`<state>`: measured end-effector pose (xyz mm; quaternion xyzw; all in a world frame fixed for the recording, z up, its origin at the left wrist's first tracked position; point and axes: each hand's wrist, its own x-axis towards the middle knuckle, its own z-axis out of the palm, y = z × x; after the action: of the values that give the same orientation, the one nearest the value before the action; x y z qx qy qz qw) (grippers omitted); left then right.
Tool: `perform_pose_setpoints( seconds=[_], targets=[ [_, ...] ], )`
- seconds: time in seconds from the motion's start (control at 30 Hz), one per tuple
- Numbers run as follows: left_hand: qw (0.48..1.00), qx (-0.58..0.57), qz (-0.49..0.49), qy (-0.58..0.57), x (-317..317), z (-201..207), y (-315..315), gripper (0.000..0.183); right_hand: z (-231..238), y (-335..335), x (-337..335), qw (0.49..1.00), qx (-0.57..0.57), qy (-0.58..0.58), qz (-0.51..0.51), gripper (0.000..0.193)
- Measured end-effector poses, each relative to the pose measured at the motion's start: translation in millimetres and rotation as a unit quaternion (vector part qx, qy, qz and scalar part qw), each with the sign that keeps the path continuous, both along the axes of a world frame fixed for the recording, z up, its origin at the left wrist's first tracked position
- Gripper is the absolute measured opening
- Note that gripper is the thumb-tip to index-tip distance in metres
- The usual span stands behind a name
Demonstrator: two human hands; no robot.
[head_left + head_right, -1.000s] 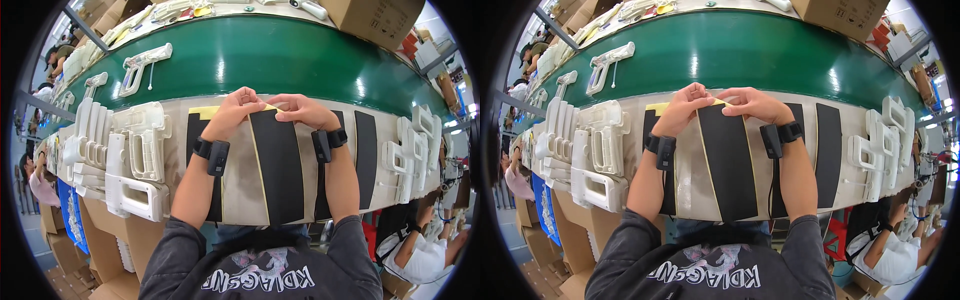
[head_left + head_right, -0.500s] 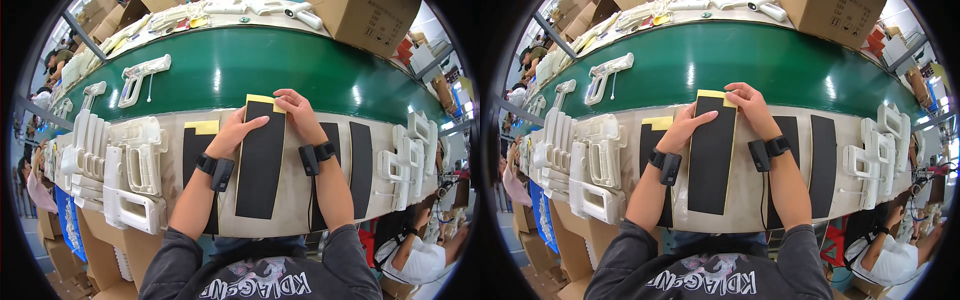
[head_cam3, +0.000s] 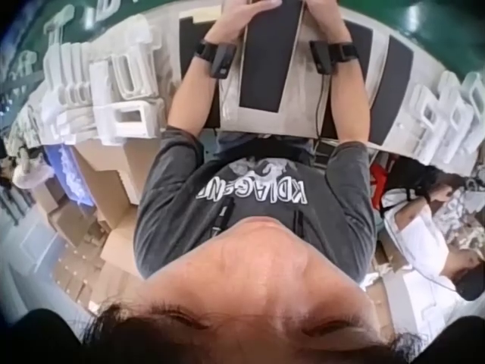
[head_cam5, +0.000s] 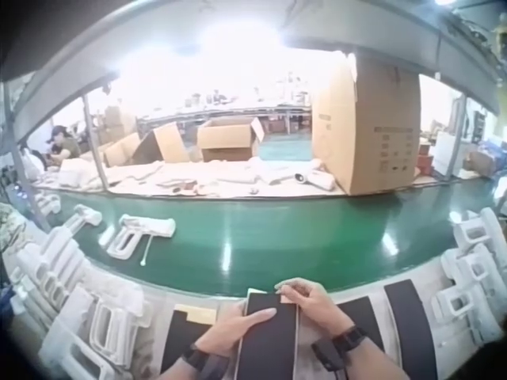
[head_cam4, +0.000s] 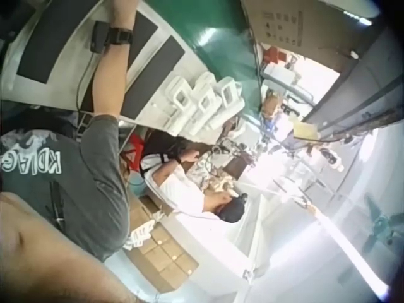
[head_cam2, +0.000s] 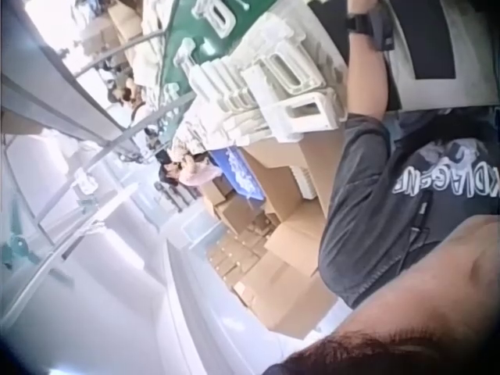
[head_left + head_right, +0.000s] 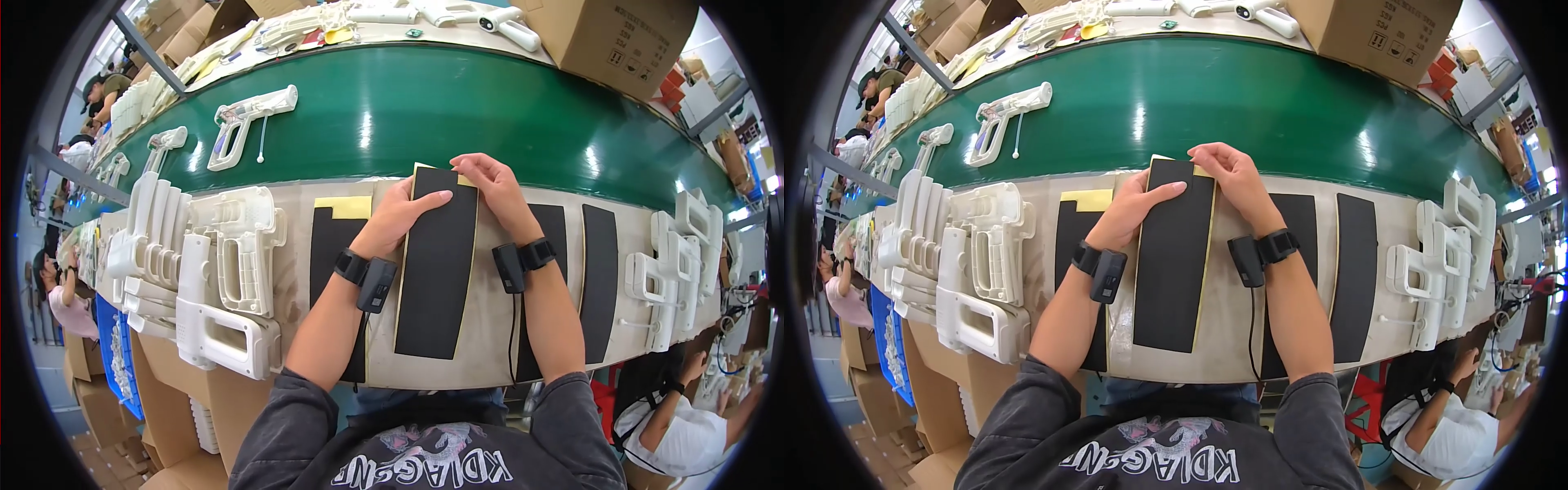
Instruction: The person peels the backing from a black foam strip, presses it onto the internal components of a white plastic housing, and fits a second housing piece over the first before placing the unit on a conveyor belt.
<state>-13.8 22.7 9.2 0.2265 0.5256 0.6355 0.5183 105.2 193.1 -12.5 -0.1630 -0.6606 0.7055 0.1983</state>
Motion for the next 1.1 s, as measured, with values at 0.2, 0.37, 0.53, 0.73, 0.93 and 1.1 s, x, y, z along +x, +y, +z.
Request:
perform_pose_setpoints(
  seconds=[0.2,0.37,0.53,0.73,0.93,1.1],
  targets=[
    [0.999,0.025,-0.009,-0.018,2.2,2.7,0.5,0.039,0.8,0.5,0.9,1.0,0.004,-0.012,0.007,0.024],
    [1.0,0.018,-0.015,-0.012,1.1,3.1,0.2,0.039,3.5,-2.6,0.1,1.0,-0.011,0.01,0.012,0.024],
    [1.0,0.006,-0.009,-0.011,1.7,3.4,-1.1,0.04,1.3,-2.5,-0.6,1.0,0.003,0.008,0.019,0.026],
    [0.999,0.028,-0.017,-0.021,0.3,2.7,-0.6,0.041,2.6,-0.7,0.8,0.999,0.01,-0.02,0.032,0.022],
    [0.999,0.023,-0.015,-0.017,-0.4,1.2,-0.7,0.04,0.3,-1.7,-0.6,1.0,0.017,0.0,0.02,0.019],
    [0.999,0.019,-0.023,-0.017,-1.6,0.3,-1.0,0.04,-3.9,1.7,-1.7,1.0,0.017,0.005,0.023,0.014]
  ],
)
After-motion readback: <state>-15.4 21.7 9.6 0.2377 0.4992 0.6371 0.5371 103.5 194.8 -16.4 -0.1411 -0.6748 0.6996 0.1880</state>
